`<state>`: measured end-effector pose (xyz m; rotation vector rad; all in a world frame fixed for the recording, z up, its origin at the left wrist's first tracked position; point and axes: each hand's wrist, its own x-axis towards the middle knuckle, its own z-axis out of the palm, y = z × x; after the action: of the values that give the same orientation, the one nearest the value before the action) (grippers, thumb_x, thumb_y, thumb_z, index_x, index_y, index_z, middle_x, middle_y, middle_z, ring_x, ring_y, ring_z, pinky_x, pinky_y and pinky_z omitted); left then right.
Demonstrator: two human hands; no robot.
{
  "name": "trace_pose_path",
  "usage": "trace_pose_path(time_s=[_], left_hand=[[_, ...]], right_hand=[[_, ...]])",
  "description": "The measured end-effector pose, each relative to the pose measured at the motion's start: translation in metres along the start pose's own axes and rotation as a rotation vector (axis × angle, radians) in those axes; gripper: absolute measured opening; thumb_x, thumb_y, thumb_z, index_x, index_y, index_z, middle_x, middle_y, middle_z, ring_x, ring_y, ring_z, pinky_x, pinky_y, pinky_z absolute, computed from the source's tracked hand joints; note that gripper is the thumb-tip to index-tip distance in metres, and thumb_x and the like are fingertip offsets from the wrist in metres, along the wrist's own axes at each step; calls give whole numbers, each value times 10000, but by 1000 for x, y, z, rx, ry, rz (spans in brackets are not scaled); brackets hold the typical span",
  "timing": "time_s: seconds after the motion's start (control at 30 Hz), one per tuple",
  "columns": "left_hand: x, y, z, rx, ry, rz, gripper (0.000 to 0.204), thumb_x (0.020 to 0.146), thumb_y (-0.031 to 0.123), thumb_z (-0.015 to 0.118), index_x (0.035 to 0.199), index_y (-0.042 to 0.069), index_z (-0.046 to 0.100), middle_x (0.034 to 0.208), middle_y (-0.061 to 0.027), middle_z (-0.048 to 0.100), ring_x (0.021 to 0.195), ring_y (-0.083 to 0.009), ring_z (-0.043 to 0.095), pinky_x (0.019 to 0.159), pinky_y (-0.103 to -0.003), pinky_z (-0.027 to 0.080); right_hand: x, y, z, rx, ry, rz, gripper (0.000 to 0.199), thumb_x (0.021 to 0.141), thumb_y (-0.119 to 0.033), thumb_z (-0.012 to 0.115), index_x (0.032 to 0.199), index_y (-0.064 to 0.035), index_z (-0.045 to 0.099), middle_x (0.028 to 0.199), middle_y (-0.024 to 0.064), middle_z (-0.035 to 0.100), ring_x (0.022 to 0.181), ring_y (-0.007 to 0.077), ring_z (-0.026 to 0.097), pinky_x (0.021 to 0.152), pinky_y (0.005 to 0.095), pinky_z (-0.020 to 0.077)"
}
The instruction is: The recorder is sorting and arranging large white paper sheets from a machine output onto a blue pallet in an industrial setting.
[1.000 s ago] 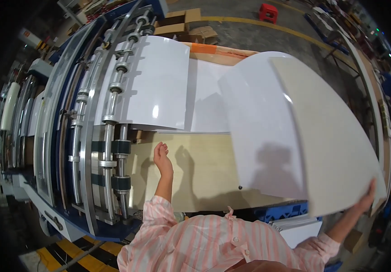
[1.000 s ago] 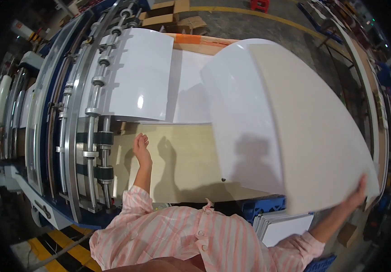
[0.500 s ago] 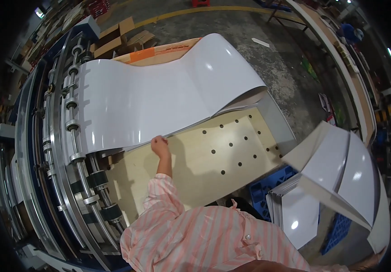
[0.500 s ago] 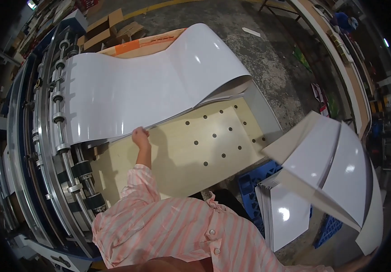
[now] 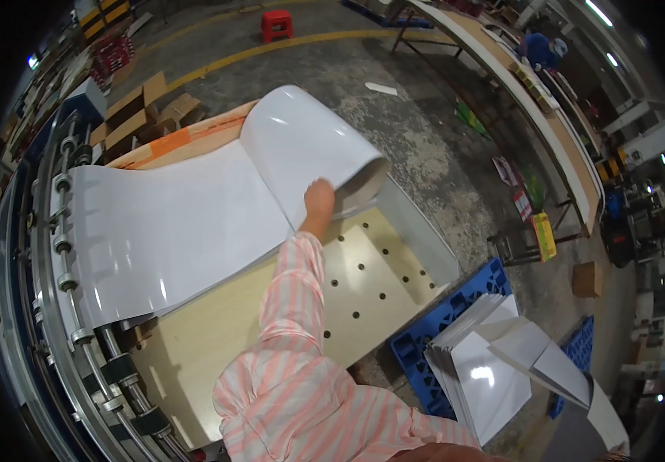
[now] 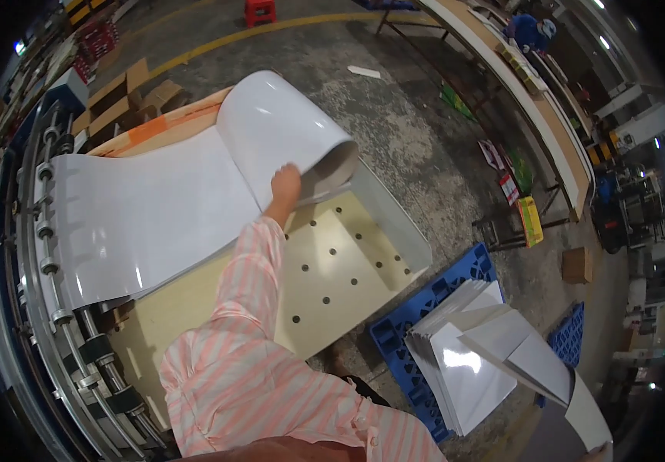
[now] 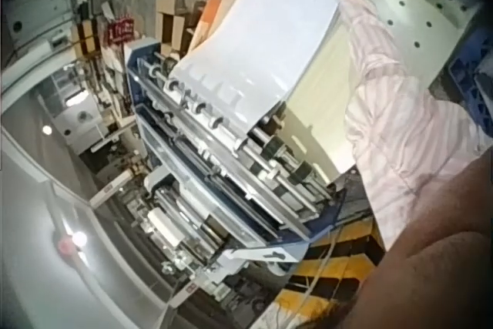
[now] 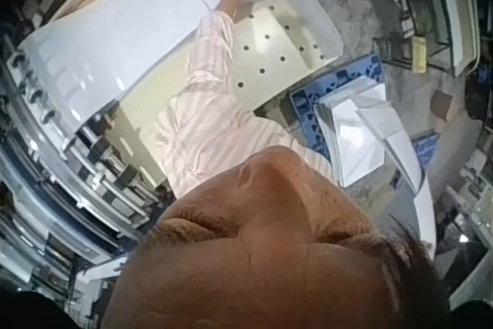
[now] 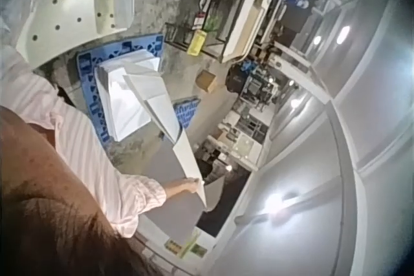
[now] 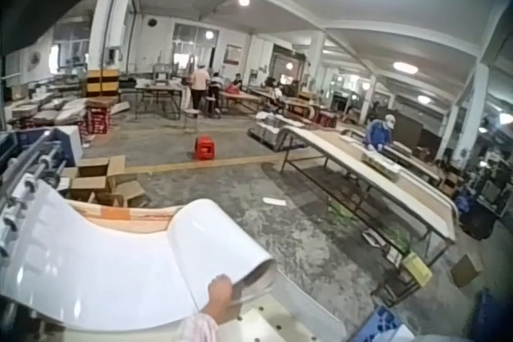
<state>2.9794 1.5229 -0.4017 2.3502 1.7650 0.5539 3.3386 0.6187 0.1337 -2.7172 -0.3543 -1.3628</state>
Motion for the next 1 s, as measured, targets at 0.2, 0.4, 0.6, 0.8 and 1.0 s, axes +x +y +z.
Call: trace_pose_path(time_s=[0.2, 0.4, 0.6, 0.8, 1.0], left_hand=[[19, 245, -100, -770, -19, 375, 171, 697, 150, 481, 676, 9, 576, 685, -197, 565, 645, -354, 558, 572, -460, 424], [-119, 448, -292, -1023, 458, 1160, 71, 553, 104, 548, 613, 67, 537, 646, -112, 564, 598, -256, 580, 476, -376, 456], [-212, 494, -384, -969, 277, 1425, 131, 599, 174, 542, 561, 58, 589, 555, -137, 569, 549, -263, 592, 465, -388, 466], [-190, 582, -346, -842, 169, 1327, 252, 634, 294, 570, 646, 58, 657, 629, -123, 610, 631, -273, 598, 591, -377, 477], [-207, 538, -360, -513, -365, 1355, 372, 711, 272, 566, 932, -26, 581, 804, -211, 606, 714, -328, 575, 691, -370, 436]], right_hand=[[43, -9, 91, 252, -56, 118, 159, 730, -259, 550, 711, -112, 608, 684, 81, 570, 584, 243, 535, 520, 349, 400], [48, -55, 186, 540, -141, 283, 200, 754, -249, 552, 811, -61, 590, 798, 98, 564, 689, 240, 535, 611, 338, 406], [-7, -33, 189, 666, -135, 565, 265, 779, -239, 554, 911, -11, 571, 912, 116, 558, 793, 237, 535, 702, 328, 413], [-101, 62, 100, 558, 66, 932, 340, 803, -229, 555, 1012, 40, 553, 1025, 133, 553, 898, 234, 535, 793, 318, 420], [-153, 211, 2, 917, 546, 1195, 290, 717, -82, 654, 904, 117, 558, 937, 177, 584, 819, 268, 588, 690, 339, 515]])
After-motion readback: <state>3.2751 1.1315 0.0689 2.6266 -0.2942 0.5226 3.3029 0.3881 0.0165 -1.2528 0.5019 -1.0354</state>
